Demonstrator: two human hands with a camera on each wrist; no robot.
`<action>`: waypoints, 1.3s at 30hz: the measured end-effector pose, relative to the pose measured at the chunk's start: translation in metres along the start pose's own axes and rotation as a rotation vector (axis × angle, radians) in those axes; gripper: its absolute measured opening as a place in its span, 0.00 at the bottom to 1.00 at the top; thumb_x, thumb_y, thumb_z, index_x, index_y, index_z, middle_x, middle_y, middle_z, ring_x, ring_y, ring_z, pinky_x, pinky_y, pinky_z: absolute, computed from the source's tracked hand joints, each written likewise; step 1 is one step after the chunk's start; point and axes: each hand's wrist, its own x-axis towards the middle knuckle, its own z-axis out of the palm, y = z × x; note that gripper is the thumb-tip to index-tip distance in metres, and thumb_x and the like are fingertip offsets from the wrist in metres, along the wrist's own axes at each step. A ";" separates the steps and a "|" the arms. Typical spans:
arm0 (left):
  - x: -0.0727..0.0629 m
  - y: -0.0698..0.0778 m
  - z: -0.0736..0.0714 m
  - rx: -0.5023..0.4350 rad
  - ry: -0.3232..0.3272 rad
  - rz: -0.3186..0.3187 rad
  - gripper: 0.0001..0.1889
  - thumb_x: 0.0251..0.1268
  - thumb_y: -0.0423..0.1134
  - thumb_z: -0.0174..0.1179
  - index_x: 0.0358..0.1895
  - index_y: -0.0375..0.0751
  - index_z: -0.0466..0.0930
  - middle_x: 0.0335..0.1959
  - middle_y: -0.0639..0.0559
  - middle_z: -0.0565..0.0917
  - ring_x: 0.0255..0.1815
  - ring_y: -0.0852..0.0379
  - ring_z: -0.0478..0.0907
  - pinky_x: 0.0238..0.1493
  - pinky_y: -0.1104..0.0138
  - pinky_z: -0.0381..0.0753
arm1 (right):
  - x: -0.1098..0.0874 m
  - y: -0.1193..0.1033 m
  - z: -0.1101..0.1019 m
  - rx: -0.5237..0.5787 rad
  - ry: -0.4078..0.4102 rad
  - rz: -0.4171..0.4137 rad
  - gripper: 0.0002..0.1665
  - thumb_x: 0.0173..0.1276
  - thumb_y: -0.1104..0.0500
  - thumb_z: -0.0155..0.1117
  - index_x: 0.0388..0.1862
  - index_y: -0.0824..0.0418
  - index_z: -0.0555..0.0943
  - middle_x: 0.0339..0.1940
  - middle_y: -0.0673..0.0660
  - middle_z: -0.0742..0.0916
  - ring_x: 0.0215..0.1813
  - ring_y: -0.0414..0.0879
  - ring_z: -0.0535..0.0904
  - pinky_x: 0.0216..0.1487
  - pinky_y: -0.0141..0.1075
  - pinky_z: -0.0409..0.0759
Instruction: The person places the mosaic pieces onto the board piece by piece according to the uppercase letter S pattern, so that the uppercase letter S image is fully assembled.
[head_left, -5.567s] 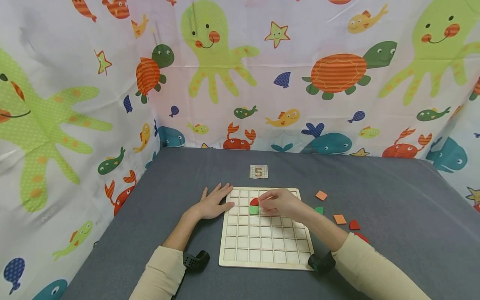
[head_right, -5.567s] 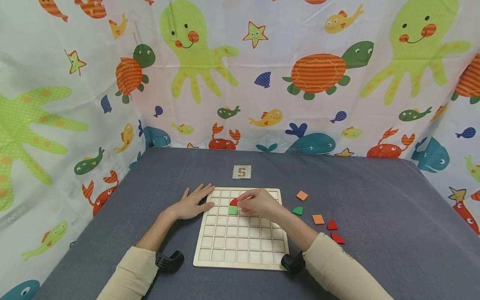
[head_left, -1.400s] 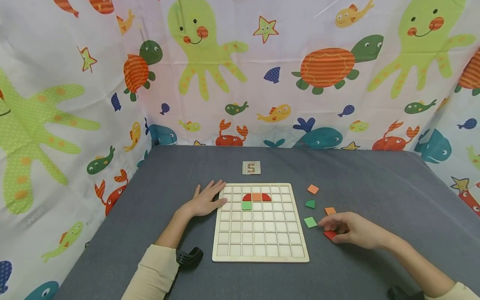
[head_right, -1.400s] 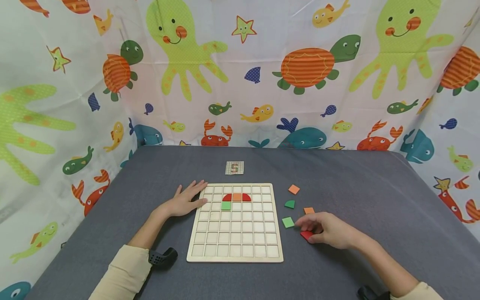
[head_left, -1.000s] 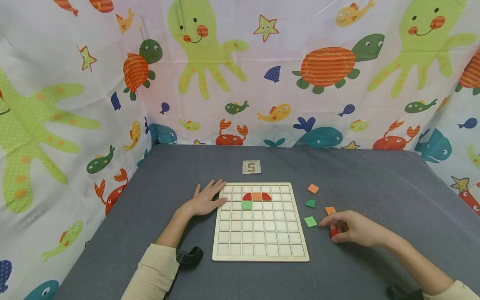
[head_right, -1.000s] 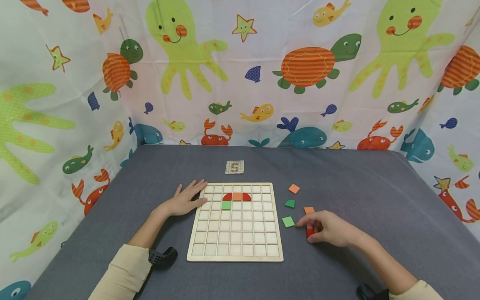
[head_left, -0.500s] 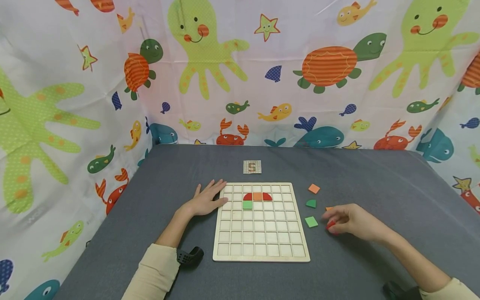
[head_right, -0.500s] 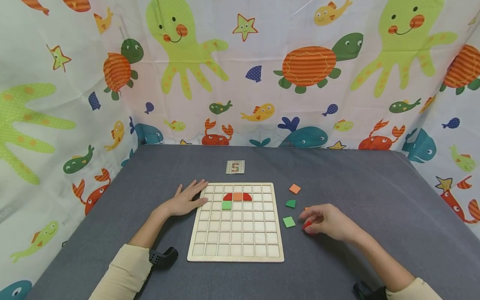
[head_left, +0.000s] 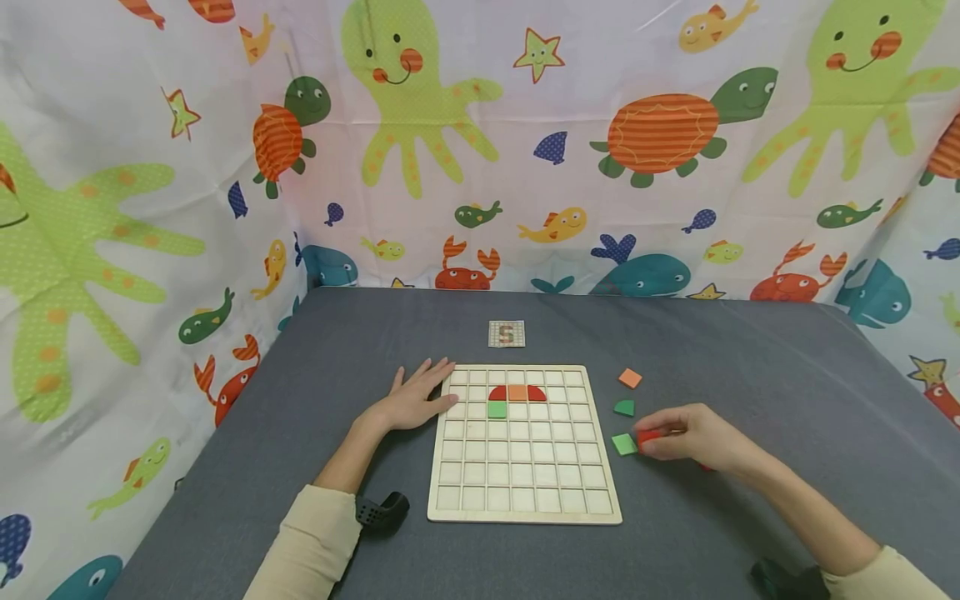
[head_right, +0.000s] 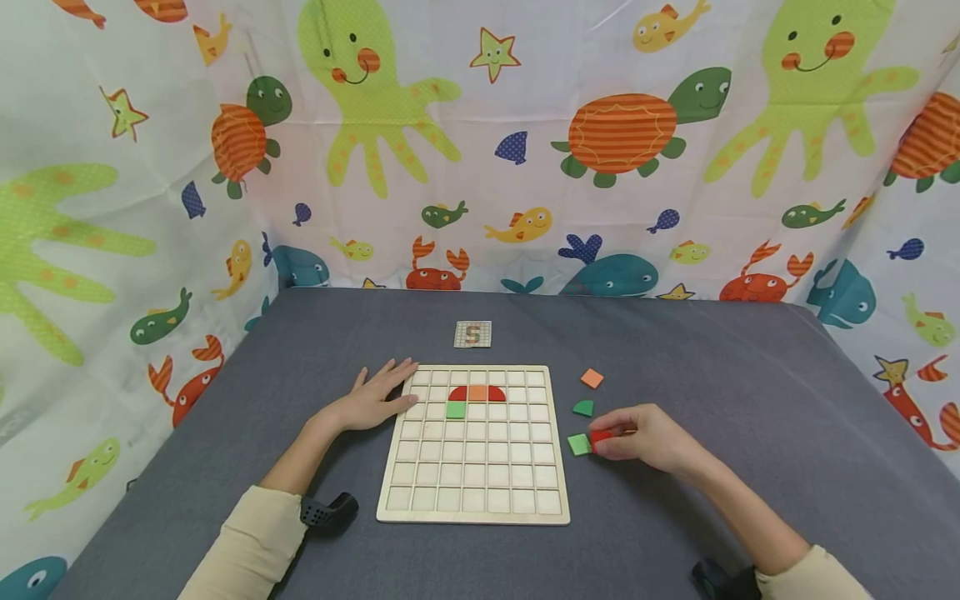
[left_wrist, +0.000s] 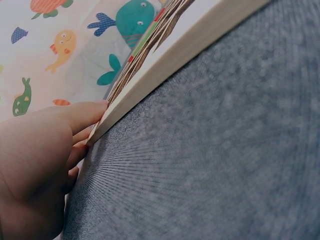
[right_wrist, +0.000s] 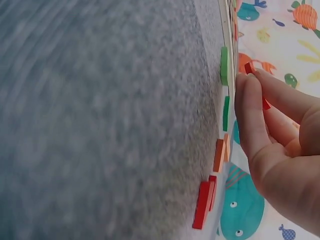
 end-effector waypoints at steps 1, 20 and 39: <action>0.000 0.000 0.000 -0.001 0.003 0.004 0.35 0.73 0.52 0.49 0.75 0.39 0.51 0.75 0.42 0.50 0.75 0.41 0.39 0.66 0.40 0.27 | 0.001 0.000 0.001 0.013 -0.005 -0.001 0.26 0.65 0.57 0.67 0.58 0.70 0.77 0.48 0.60 0.84 0.45 0.42 0.79 0.44 0.35 0.80; -0.001 0.001 -0.002 -0.011 0.000 0.018 0.34 0.74 0.51 0.48 0.75 0.38 0.51 0.75 0.42 0.50 0.75 0.40 0.38 0.66 0.39 0.27 | 0.022 -0.012 0.020 0.126 -0.023 0.029 0.22 0.66 0.57 0.66 0.51 0.72 0.77 0.40 0.59 0.87 0.42 0.47 0.81 0.42 0.40 0.81; 0.000 -0.001 0.000 0.007 0.007 0.006 0.35 0.74 0.52 0.48 0.75 0.39 0.51 0.75 0.43 0.51 0.75 0.41 0.39 0.66 0.39 0.28 | 0.041 -0.032 0.044 0.155 -0.024 0.052 0.19 0.61 0.60 0.70 0.48 0.71 0.81 0.37 0.58 0.87 0.36 0.47 0.83 0.40 0.40 0.83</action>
